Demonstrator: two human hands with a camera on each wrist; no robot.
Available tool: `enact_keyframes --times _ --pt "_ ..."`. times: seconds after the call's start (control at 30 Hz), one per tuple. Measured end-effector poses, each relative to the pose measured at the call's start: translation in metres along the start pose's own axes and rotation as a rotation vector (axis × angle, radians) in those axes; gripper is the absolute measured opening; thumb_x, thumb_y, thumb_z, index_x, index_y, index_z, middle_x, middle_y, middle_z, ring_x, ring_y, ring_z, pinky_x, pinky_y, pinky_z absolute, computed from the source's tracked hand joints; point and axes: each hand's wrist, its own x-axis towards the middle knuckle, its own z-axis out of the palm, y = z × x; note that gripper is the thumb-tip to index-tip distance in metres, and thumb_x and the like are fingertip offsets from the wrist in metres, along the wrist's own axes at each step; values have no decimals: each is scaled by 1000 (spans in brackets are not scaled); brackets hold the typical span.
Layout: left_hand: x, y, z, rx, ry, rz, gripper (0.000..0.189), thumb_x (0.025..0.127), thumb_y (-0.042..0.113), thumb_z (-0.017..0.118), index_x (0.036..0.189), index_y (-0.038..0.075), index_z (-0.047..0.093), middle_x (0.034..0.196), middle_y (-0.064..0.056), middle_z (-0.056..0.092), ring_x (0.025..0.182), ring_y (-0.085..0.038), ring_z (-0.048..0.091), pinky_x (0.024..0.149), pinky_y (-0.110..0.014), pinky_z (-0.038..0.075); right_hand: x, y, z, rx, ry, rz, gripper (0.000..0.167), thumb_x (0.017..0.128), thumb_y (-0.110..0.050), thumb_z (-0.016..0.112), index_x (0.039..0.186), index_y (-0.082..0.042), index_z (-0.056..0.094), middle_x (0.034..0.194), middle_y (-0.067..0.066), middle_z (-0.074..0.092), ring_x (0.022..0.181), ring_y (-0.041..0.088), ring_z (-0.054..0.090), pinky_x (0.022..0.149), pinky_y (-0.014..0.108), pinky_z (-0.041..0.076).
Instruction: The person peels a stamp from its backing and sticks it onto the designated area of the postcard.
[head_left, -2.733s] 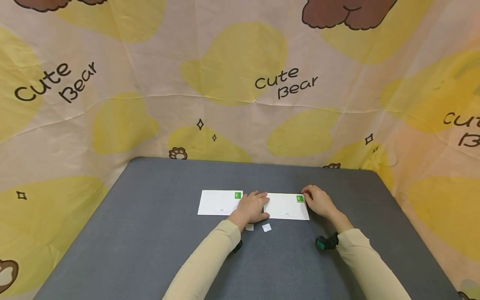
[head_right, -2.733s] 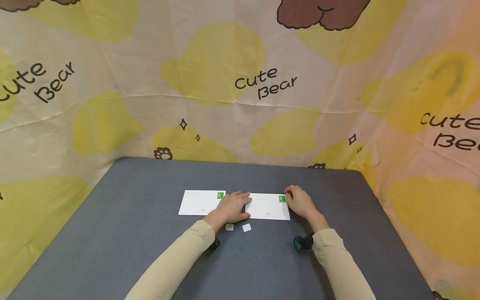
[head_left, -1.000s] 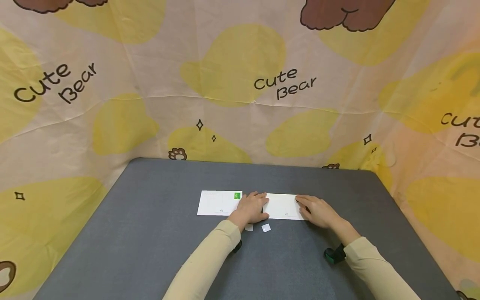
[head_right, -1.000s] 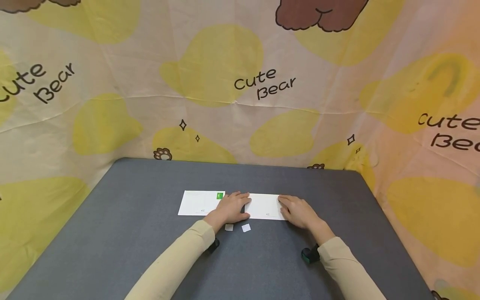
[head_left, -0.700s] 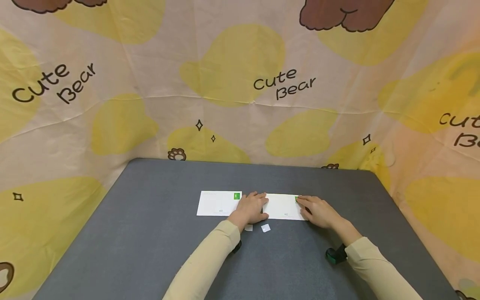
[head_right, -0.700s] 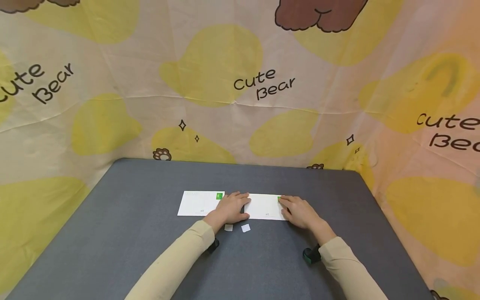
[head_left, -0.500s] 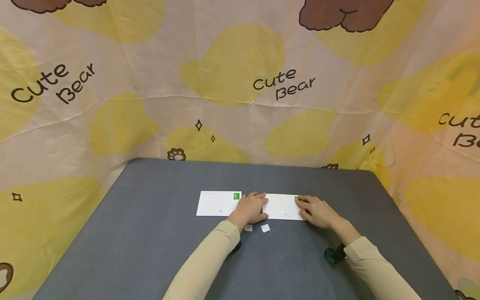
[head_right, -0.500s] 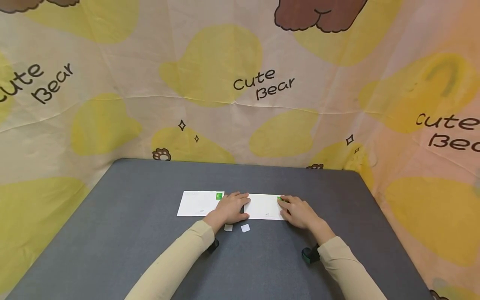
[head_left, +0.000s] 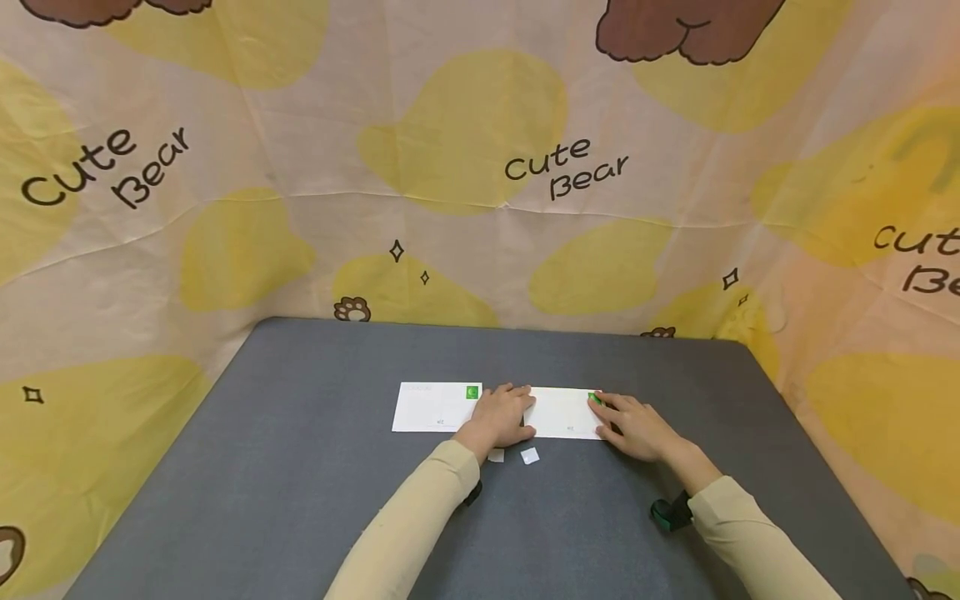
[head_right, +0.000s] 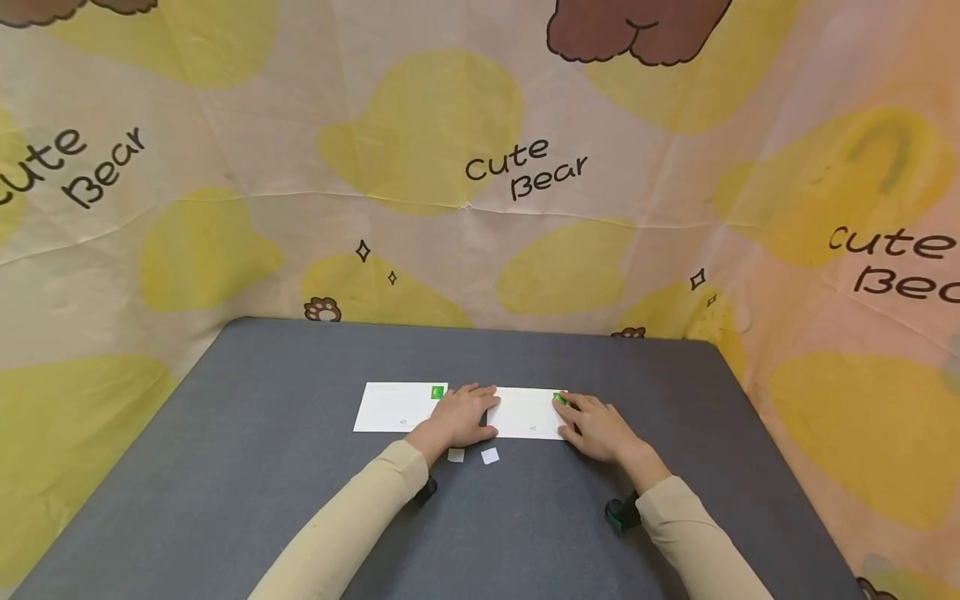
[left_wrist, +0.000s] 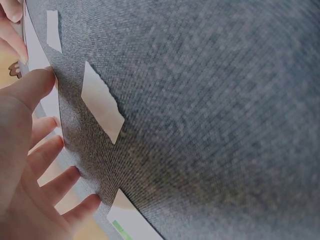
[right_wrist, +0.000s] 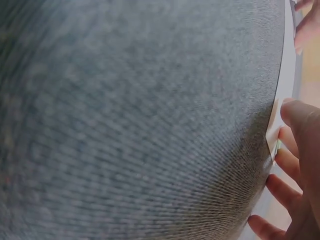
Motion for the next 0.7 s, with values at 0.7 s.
enact_keyframes --times 0.7 --pt "0 0 0 5 -17 12 56 86 43 60 135 20 48 145 3 38 133 -25 36 101 -47 35 -2 2 -10 19 -83 25 53 92 -30 54 136 -4 43 143 15 39 128 41 36 87 68 34"
